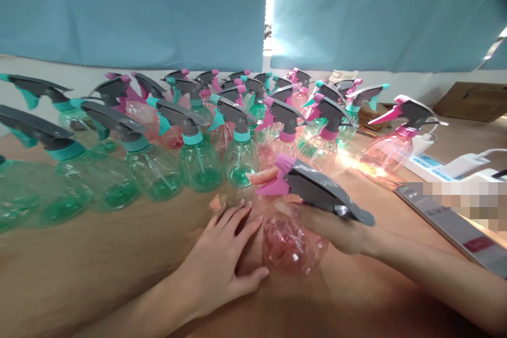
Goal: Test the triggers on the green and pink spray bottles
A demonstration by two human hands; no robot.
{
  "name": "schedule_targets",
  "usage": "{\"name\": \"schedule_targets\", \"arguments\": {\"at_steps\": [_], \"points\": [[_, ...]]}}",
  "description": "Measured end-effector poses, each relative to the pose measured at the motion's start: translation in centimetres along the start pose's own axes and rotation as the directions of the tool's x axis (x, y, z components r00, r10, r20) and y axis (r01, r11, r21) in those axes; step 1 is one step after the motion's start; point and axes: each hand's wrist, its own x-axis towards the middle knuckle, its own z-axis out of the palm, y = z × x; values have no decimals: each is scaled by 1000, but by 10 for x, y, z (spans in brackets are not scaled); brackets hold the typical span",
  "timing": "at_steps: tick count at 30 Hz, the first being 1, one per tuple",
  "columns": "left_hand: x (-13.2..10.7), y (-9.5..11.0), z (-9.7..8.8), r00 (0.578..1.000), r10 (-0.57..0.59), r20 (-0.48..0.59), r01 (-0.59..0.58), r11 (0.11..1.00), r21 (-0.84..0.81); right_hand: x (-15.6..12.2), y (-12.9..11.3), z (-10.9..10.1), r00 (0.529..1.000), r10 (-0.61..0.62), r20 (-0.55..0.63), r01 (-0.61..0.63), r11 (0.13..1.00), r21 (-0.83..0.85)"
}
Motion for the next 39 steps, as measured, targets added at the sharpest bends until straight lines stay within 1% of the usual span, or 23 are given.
{"name": "schedule_targets", "arguments": {"at_steps": [7, 11, 18, 24, 32, 35, 39], "points": [[1, 1, -2, 1000, -10, 22, 10, 1000, 15, 0, 2, 0, 999, -42, 2, 41, 994, 101], [0, 1, -1, 1000, -3, 22, 2, 1000, 12, -1, 3, 0, 999, -43, 18, 41, 990, 137], [0, 0, 0, 1000, 5, 13, -5, 1000, 19, 0, 3, 0, 999, -49, 10, 49, 998, 30], [0, 0, 0, 1000, 1, 17, -1, 1000, 15, 0, 6, -2, 996, -87, -3, 87, 995, -41], [-1, -1, 1, 1000, 16, 5, -16, 1000, 20, 2, 2, -1, 994, -111, 10, 111, 994, -10], [-1, -1, 1, 1000, 12, 3, -12, 1000, 17, 1, 3, -3, 992, -119, 34, 120, 992, -33], [0, -1, 0, 1000, 11, 12, -12, 1000, 20, 0, 4, -6, 986, -162, 36, 165, 983, -86]]}}
